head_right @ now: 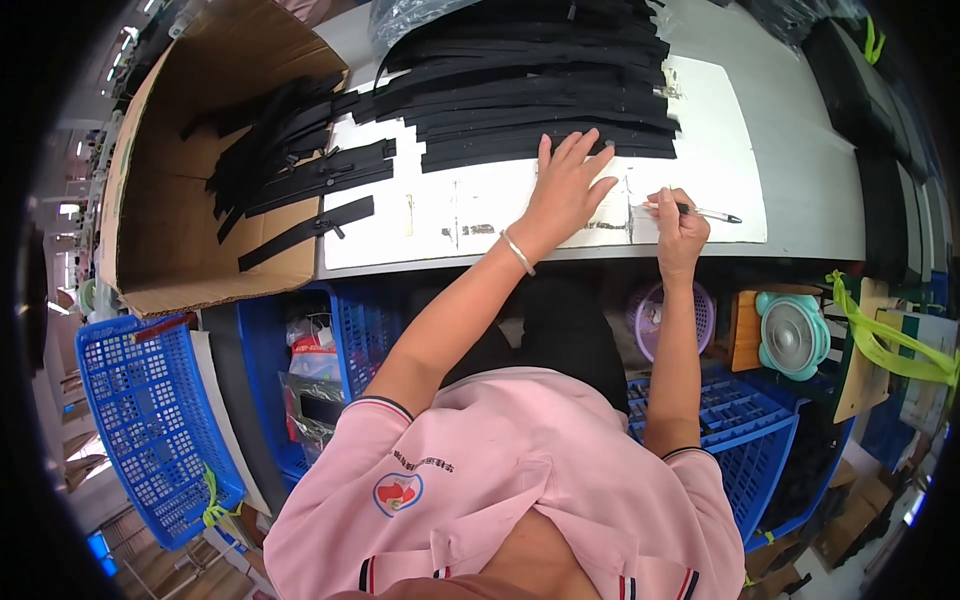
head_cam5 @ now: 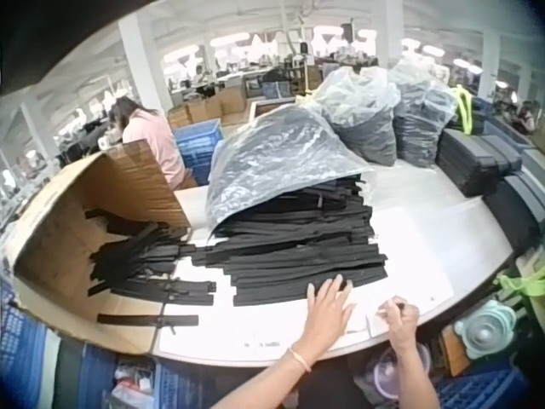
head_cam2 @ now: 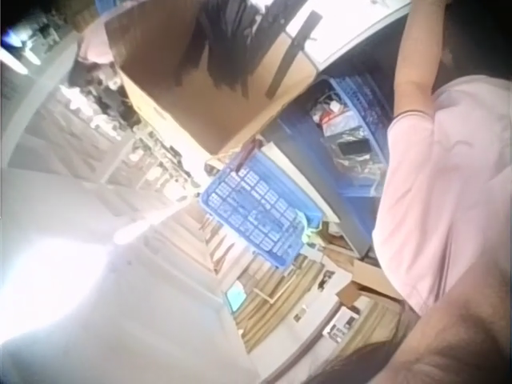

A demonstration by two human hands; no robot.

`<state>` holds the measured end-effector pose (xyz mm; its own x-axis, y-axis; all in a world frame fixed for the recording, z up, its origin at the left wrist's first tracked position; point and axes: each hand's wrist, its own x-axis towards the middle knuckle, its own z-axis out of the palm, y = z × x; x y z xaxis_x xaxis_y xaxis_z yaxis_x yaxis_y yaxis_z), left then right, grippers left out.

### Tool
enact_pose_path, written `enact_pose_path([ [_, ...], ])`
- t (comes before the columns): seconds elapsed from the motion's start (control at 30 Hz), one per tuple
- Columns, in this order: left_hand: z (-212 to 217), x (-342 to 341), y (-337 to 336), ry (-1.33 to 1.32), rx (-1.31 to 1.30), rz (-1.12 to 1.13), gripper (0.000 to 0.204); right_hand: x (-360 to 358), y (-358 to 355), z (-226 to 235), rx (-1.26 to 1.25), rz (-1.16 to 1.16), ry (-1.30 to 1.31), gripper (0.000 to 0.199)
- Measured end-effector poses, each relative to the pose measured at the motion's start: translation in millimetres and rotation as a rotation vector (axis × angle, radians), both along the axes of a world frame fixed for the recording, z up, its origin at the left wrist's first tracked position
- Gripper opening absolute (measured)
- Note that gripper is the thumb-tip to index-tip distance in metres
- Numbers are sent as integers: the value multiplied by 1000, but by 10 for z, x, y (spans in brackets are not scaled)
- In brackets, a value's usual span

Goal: Use a pen to mark specific positions on black zippers aligned on a template.

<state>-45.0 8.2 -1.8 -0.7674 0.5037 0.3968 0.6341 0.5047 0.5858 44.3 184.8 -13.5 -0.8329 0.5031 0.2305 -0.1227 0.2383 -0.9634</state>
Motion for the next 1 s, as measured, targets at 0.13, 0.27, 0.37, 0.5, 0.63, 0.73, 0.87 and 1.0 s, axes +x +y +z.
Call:
enact_pose_path([
  [0.13, 53, 152, -475, -35, 96, 36, 36, 1, 7, -17, -10, -25, -13, 25],
  [0.27, 103, 323, -1435, 28, 2, 297, 33, 6, 13, -13, 4, -21, -8, 24],
  [0.37, 39, 286, -2204, 118, -200, 498, 35, 30, 56, -44, 38, -19, -22, 24],
  [0.5, 55, 159, -2899, 80, -235, 619, 30, -7, 16, -28, 55, -4, -20, 23],
  [0.63, 72, 62, -2915, 179, -237, 619, 22, -2, 6, -26, 45, -7, -16, 23],
  [0.73, 85, -1, -2669, 278, -169, 560, 9, 8, 12, -35, 21, -18, -7, 23],
  [0.87, 176, 64, -1908, 147, -43, 317, 8, 15, 10, -28, 113, -62, -43, 19],
  [1.0, 173, 116, -1097, 72, 101, 102, 10, -17, -150, 105, 100, -61, 4, 19],
])
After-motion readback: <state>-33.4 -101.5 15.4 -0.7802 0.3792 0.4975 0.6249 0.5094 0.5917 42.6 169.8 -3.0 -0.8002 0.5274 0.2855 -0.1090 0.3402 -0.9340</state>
